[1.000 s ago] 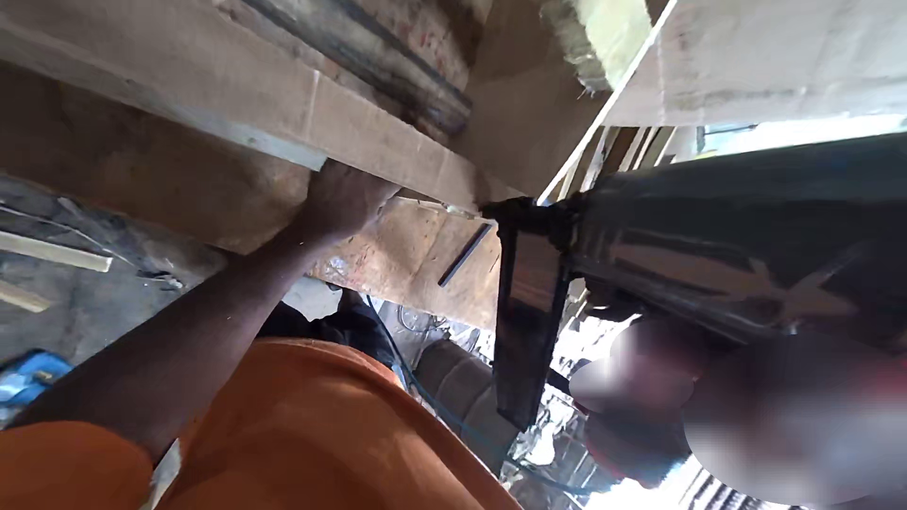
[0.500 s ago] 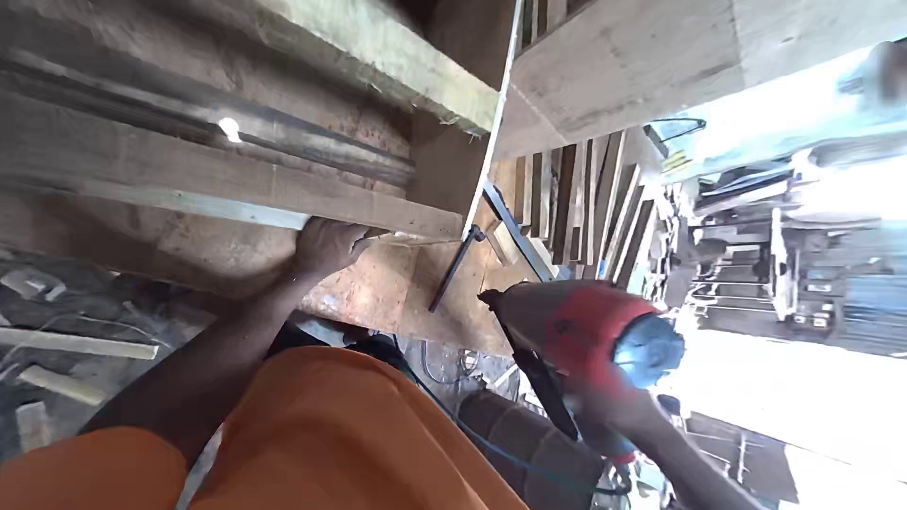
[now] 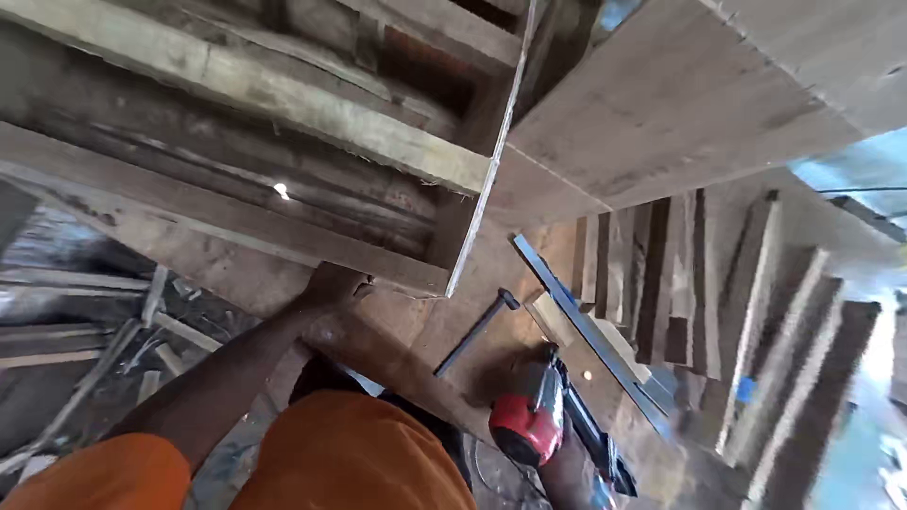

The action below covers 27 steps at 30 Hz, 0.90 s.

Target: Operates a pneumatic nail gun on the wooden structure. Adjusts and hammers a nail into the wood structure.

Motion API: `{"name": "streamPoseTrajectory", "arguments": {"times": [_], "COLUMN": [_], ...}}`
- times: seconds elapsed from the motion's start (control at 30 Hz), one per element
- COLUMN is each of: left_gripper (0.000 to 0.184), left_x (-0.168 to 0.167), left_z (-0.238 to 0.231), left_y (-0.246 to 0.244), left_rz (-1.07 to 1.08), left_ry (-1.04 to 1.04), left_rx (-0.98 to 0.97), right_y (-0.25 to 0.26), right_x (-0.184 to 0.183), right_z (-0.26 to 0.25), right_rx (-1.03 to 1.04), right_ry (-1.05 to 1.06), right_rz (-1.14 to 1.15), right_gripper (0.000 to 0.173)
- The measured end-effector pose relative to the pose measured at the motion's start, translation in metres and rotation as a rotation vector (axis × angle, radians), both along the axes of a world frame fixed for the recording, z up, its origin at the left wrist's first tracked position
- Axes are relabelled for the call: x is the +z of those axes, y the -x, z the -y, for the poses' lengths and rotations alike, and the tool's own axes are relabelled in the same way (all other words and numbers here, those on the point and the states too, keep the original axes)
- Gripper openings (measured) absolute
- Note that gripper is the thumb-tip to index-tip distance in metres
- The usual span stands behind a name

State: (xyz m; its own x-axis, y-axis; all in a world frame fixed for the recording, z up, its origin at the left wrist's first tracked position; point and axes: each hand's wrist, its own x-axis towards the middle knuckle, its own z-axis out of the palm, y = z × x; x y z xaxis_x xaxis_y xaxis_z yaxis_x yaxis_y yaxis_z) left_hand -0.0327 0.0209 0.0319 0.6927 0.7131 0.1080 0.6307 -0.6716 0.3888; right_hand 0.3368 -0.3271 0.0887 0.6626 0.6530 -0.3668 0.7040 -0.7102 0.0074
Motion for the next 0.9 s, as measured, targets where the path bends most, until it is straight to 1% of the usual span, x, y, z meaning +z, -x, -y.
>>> {"name": "streamPoseTrajectory", "arguments": {"times": [0.07, 0.13, 0.17, 0.23, 0.3, 0.33, 0.37, 0.43, 0.47, 0.5, 0.53, 0.57, 0.6, 0.67, 0.7, 0.73, 0.77, 0.83, 0.9], "left_gripper": [0.034, 0.039, 0.042, 0.042, 0.04, 0.04, 0.041, 0.045, 0.045, 0.045, 0.044, 0.043, 0.041, 0.039, 0.037, 0.035, 0.032, 0.03, 0.041], "left_x": [0.001, 0.003, 0.008, 0.02, 0.024, 0.022, 0.018, 0.013, 0.013, 0.013, 0.013, 0.012, 0.012, 0.019, 0.023, 0.028, 0.03, 0.027, 0.022], "left_z": [0.002, 0.005, 0.009, 0.011, 0.014, 0.018, 0.02, 0.014, 0.008, 0.002, -0.003, -0.008, -0.013, -0.019, -0.02, -0.021, -0.022, -0.018, -0.002], "left_y": [-0.004, -0.01, -0.014, -0.021, -0.024, -0.028, -0.032, -0.047, -0.056, -0.063, -0.07, -0.076, -0.081, -0.091, -0.092, -0.091, -0.085, -0.069, -0.046], "left_rz": [-0.055, -0.099, -0.158, -0.248, -0.274, -0.28, -0.273, -0.264, -0.267, -0.26, -0.243, -0.213, -0.166, -0.148, -0.13, -0.114, -0.066, 0.016, 0.012], "left_ry": [0.025, 0.057, 0.109, 0.193, 0.224, 0.239, 0.234, 0.209, 0.205, 0.202, 0.192, 0.172, 0.149, 0.201, 0.239, 0.277, 0.281, 0.242, 0.183], "left_rx": [0.028, 0.064, 0.096, 0.166, 0.22, 0.242, 0.246, 0.218, 0.202, 0.189, 0.178, 0.161, 0.138, 0.103, 0.083, 0.072, 0.065, 0.089, 0.125], "right_y": [-0.012, -0.021, -0.028, -0.043, -0.048, -0.051, -0.056, -0.073, -0.081, -0.087, -0.09, -0.088, -0.083, -0.065, -0.057, -0.051, -0.047, -0.046, -0.058], "right_x": [-0.016, -0.022, -0.026, -0.039, -0.047, -0.043, -0.034, -0.008, 0.004, 0.017, 0.03, 0.041, 0.051, 0.059, 0.058, 0.052, 0.043, 0.013, -0.017], "right_z": [0.01, 0.017, 0.023, 0.029, 0.028, 0.027, 0.024, 0.008, -0.001, -0.013, -0.026, -0.042, -0.058, -0.089, -0.105, -0.121, -0.137, -0.157, -0.158], "right_rx": [0.047, 0.09, 0.104, 0.147, 0.166, 0.168, 0.161, 0.151, 0.166, 0.176, 0.176, 0.159, 0.133, 0.088, 0.077, 0.067, 0.049, 0.015, 0.026], "right_ry": [-0.013, -0.009, -0.002, -0.049, -0.088, -0.075, -0.018, 0.165, 0.235, 0.264, 0.24, 0.173, 0.07, -0.174, -0.251, -0.286, -0.276, -0.207, -0.123], "right_rz": [-0.025, -0.077, -0.127, -0.216, -0.273, -0.31, -0.371, -0.483, -0.509, -0.52, -0.506, -0.473, -0.413, -0.289, -0.25, -0.231, -0.222, -0.157, -0.071], "right_gripper": [0.086, 0.085, 0.088, 0.091, 0.09, 0.09, 0.09, 0.089, 0.086, 0.077, 0.063, 0.05, 0.043, 0.038, 0.037, 0.038, 0.042, 0.056, 0.068]}}
